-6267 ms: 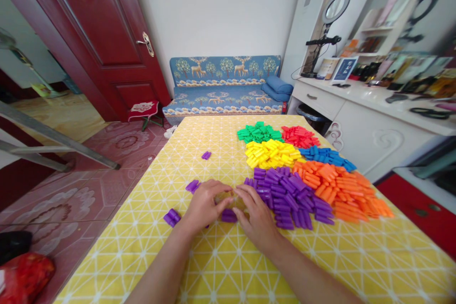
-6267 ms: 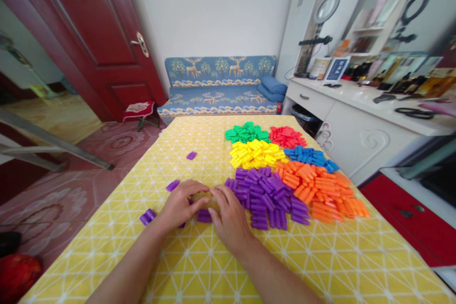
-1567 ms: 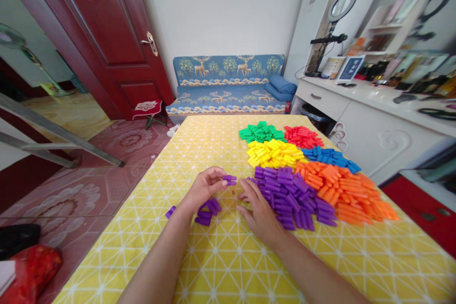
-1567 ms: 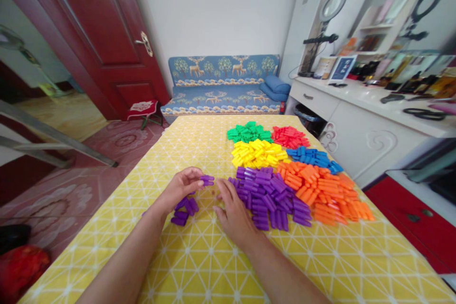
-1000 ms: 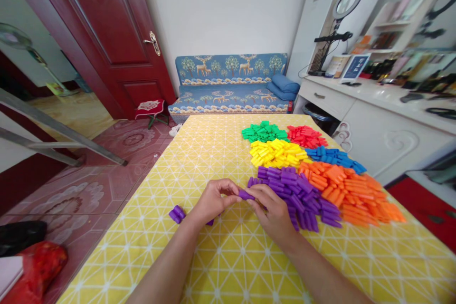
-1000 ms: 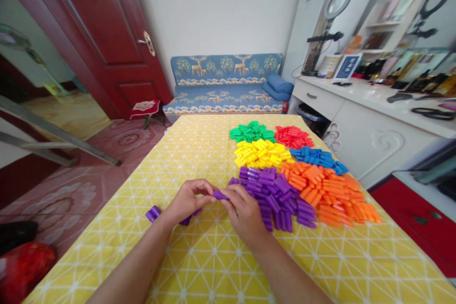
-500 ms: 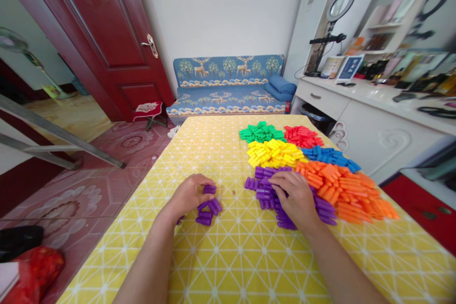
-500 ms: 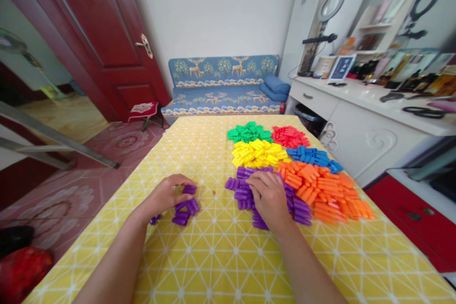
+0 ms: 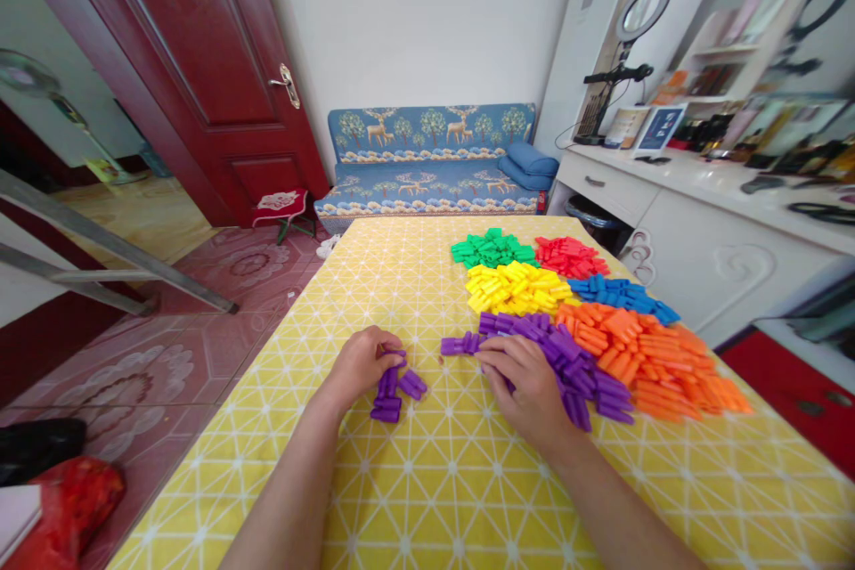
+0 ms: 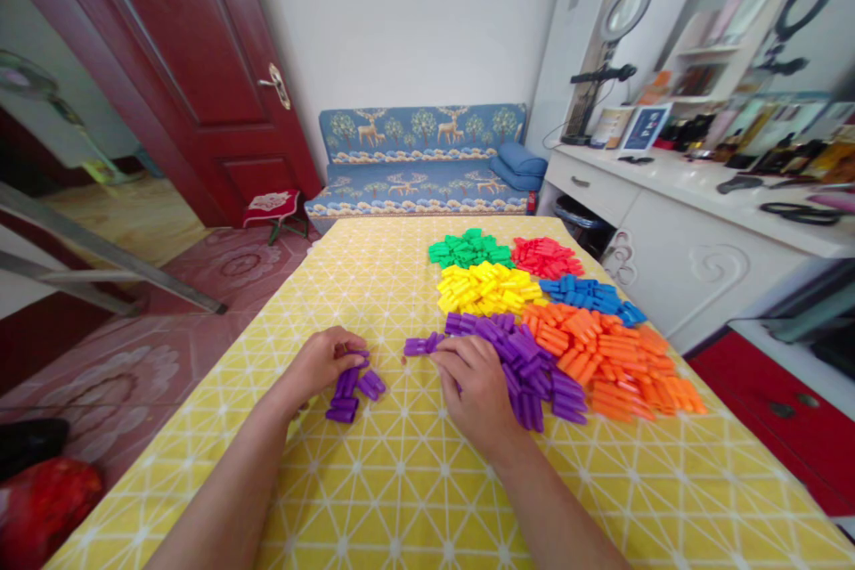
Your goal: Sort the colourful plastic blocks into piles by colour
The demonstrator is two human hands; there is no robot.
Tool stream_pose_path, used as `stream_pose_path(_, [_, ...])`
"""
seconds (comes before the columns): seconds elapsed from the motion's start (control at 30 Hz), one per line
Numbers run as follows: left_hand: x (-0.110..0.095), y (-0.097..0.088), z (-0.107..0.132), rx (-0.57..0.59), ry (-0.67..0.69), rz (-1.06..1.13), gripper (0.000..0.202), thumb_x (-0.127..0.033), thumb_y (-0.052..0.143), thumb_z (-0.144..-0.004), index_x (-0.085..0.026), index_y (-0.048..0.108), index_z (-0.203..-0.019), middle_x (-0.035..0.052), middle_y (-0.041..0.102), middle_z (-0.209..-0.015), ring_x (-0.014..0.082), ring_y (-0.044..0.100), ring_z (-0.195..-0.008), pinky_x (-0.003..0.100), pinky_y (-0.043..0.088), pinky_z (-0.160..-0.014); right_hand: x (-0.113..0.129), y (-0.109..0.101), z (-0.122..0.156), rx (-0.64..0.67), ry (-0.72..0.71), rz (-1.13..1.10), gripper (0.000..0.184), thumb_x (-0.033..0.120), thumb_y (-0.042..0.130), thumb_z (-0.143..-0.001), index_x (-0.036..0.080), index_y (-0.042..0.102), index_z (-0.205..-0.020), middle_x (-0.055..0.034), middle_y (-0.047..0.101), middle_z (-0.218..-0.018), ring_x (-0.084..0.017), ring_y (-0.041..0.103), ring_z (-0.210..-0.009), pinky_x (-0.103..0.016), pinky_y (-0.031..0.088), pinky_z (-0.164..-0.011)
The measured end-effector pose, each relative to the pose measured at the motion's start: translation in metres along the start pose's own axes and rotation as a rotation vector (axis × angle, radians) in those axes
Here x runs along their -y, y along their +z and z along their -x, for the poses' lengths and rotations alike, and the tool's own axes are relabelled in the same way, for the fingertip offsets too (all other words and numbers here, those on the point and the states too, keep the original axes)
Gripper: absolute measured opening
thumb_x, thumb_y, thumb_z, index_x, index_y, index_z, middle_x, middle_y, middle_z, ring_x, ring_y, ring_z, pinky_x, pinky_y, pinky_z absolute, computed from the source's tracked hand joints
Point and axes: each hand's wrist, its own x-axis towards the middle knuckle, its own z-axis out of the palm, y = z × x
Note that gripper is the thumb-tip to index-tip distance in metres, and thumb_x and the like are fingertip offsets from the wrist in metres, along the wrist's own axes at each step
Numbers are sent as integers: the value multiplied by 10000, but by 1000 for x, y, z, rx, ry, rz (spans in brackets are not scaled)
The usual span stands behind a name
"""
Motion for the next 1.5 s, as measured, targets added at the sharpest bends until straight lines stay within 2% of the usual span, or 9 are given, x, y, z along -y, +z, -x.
stream_pose_path(0.13, [-2,-3,0,21,-13,-19,111,-221,665,-729,-231,760,-786,31,710,-792,190,631,-733,287,469,-688,22,20,3,159,-37,-88,337,83,499,-879,234,638,-1147,-90,625,-1182,-222,553,-1116,-425,477,-933])
stream_pose_path(0.3, [2,-2,1,-29,-28,9,110,-217,624,-754,-207,718,-810,36,704,-821,183,637,-757,281,468,-706,41,33,3,401,-28,8,599,219,667,-832,230,470,-1397,-127,331,-1535,-307,265,-1416,-537,335,-1101])
stream_pose_path(0.5, [-2,-5,1,-84,-98,157,139,-328,578,-809,-203,628,-844,11,702,-779,172,647,-715,279,472,-690,61,37,5,648,-123,-67,677,440,615,-895,294,322,-1488,-62,237,-1589,-286,160,-1467,-550,220,-1165])
stream_pose_path(0.63, [0,0,-1,-118,-73,250,167,-349,580,-799,-190,618,-835,17,692,-770,168,644,-714,272,485,-691,60,44,6,564,-96,-57,531,366,643,-890,251,469,-1378,-75,454,-1459,-249,376,-1351,-467,312,-1129])
stream_pose_path(0.8, [3,8,-3,-121,-43,281,199,-356,608,-786,-179,662,-857,22,701,-770,168,644,-705,270,486,-676,51,53,8,398,-93,-51,67,192,626,-889,218,651,-945,-47,644,-1071,-204,563,-1023,-356,473,-876])
stream_pose_path(0.97, [-4,10,-1,-79,-56,350,226,-369,637,-776,-167,693,-861,41,732,-812,176,663,-726,276,507,-697,35,30,5,177,-3,-146,201,132,508,-932,208,598,-1094,-59,681,-1020,-180,623,-960,-326,498,-852])
stream_pose_path(1.1, [-8,10,-1,-81,-45,404,225,-359,653,-766,-162,704,-863,52,745,-855,186,674,-767,285,520,-728,6,-6,1,-30,130,51,174,249,561,-921,208,614,-1081,-64,697,-1027,-220,642,-952,-367,494,-851])
stream_pose_path(1.3, [-11,12,-2,-98,-25,439,255,-350,653,-776,-148,706,-921,74,750,-894,192,686,-799,287,522,-728,-36,-26,4,-81,142,176,154,339,611,-898,218,691,-947,-36,717,-929,-228,641,-879,-395,475,-844])
stream_pose_path(1.5, [-11,12,-3,-87,-4,433,212,-298,644,-787,-155,707,-931,67,751,-898,190,687,-811,280,519,-715,-43,-25,5,-50,134,130,90,311,661,-847,232,702,-834,-19,720,-929,-222,638,-888,-400,449,-849])
